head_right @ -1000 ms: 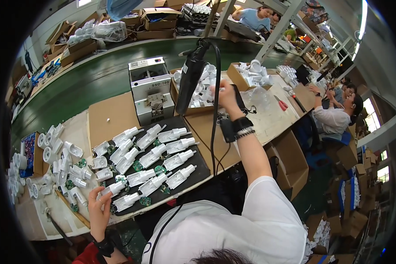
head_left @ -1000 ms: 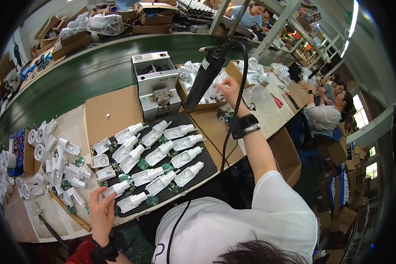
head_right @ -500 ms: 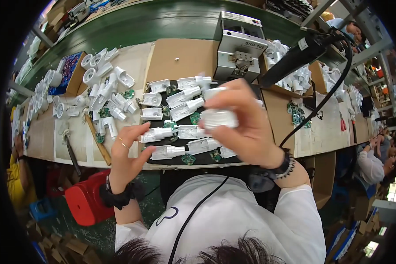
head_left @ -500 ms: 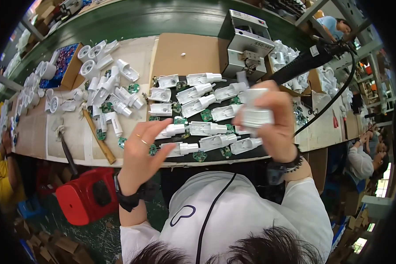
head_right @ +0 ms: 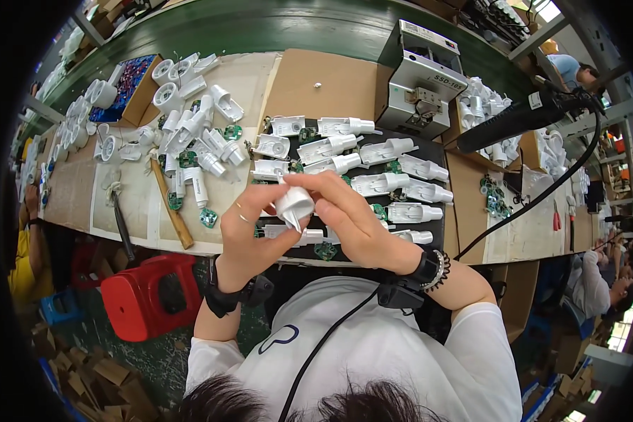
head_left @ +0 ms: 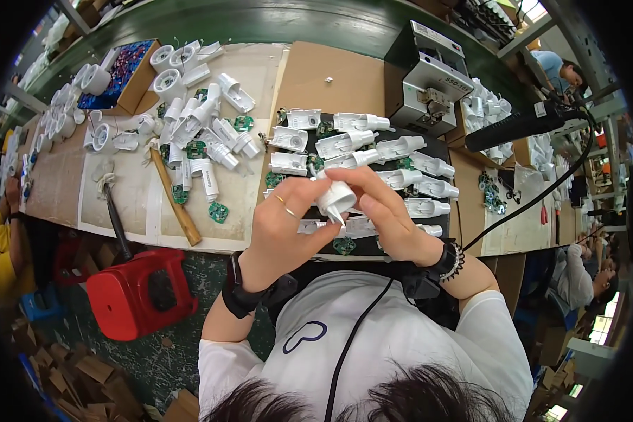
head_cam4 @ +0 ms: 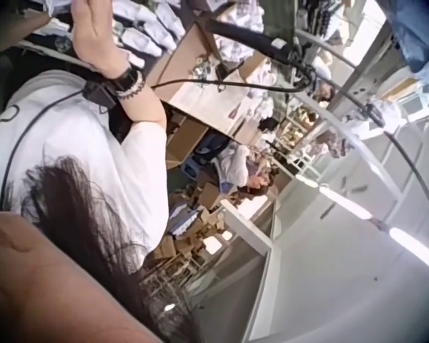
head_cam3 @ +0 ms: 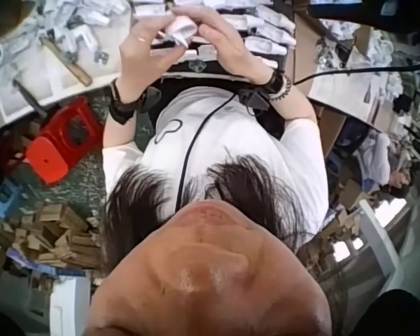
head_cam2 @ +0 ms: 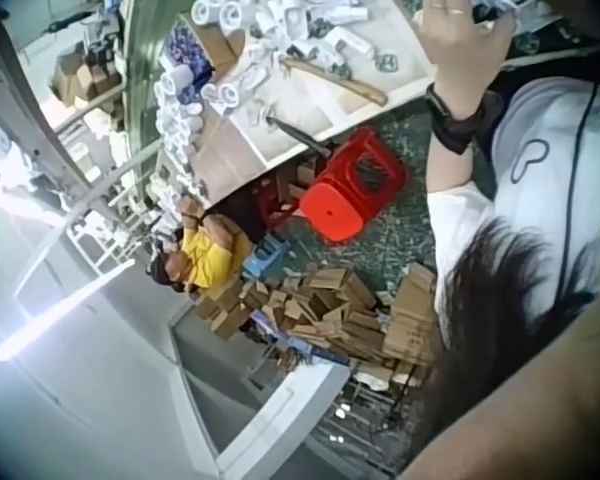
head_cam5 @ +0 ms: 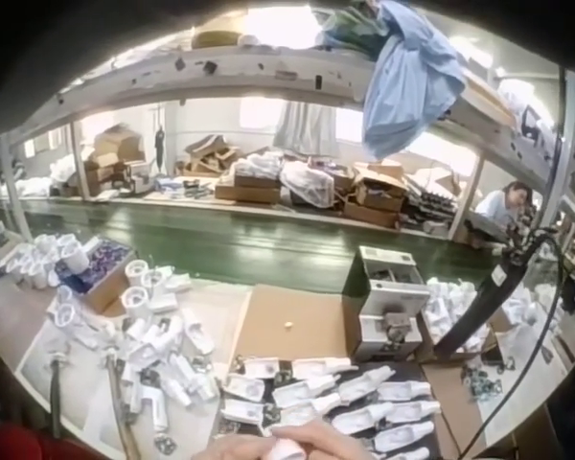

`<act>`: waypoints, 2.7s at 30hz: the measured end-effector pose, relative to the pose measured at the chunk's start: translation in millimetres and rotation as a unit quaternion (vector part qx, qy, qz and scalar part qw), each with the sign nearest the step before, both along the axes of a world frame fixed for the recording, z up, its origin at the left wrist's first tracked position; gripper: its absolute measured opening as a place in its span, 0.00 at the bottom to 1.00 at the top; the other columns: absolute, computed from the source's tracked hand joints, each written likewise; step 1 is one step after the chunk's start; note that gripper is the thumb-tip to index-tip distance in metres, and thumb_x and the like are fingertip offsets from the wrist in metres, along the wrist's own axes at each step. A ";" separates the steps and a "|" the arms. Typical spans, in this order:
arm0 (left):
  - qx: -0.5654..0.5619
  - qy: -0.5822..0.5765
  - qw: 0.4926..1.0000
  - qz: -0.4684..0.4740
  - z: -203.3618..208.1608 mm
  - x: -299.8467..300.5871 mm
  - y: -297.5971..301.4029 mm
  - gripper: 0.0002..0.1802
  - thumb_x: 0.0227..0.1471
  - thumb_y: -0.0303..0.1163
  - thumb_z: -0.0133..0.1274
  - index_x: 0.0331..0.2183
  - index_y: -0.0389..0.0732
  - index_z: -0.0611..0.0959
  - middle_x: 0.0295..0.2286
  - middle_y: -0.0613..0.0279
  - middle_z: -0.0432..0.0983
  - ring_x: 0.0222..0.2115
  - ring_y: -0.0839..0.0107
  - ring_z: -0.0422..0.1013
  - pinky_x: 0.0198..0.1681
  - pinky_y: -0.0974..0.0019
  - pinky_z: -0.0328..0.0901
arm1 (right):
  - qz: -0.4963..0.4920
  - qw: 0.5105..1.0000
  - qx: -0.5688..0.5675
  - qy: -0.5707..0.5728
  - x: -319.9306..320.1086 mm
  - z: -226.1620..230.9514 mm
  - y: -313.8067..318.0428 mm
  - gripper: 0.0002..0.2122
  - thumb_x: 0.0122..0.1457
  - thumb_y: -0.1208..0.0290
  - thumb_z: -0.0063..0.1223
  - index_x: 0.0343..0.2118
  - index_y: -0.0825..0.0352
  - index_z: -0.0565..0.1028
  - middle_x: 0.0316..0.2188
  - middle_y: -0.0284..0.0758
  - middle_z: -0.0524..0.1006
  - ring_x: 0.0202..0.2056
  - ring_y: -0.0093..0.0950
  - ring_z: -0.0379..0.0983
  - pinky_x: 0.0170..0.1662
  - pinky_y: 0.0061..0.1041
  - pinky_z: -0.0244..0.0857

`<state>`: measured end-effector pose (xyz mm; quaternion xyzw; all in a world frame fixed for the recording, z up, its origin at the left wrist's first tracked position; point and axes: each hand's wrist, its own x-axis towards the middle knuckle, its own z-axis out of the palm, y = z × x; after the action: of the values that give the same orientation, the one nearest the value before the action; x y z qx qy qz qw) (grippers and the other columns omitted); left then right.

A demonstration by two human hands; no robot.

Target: The person assembles electronic components by hand, fitting circuit boards into plastic housings and joining housing halves together. They then use a power screwdriver to drive screws into the assembled units before setting them back onto the work surface.

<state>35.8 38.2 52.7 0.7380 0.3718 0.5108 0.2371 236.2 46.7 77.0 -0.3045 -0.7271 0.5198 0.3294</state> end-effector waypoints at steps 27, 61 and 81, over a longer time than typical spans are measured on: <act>-0.065 0.230 0.971 -0.026 -37.7 -54.0 62.0 0.06 0.44 0.24 0.58 0.29 0.36 0.78 0.40 0.56 0.74 0.42 0.55 0.70 0.44 0.60 0.66 | -0.104 0.913 0.264 -0.293 -1.3 -15.7 53.8 0.16 0.51 0.75 0.58 0.45 0.63 0.74 0.30 0.37 0.73 0.28 0.34 0.73 0.30 0.29 0.68; -0.052 0.257 0.962 -0.076 -44.0 -61.3 76.7 0.07 0.43 0.20 0.57 0.30 0.35 0.82 0.43 0.55 0.76 0.44 0.58 0.72 0.46 0.63 0.68 | -0.094 0.857 0.322 -0.391 -35.2 -32.7 49.8 0.13 0.49 0.74 0.56 0.40 0.65 0.73 0.27 0.35 0.69 0.29 0.33 0.72 0.29 0.30 0.67; 0.023 0.282 0.957 -0.067 -38.6 -56.2 69.0 0.15 0.38 0.17 0.51 0.32 0.39 0.84 0.43 0.52 0.75 0.46 0.55 0.70 0.47 0.60 0.67 | -0.052 0.851 0.298 -0.430 -31.5 -34.4 54.6 0.13 0.51 0.71 0.56 0.40 0.69 0.74 0.28 0.36 0.71 0.31 0.34 0.73 0.33 0.31 0.69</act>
<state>-20.5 107.2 14.1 0.8806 0.3615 0.2729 0.1391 204.7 101.4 42.7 -0.4221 -0.8992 0.0772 0.0857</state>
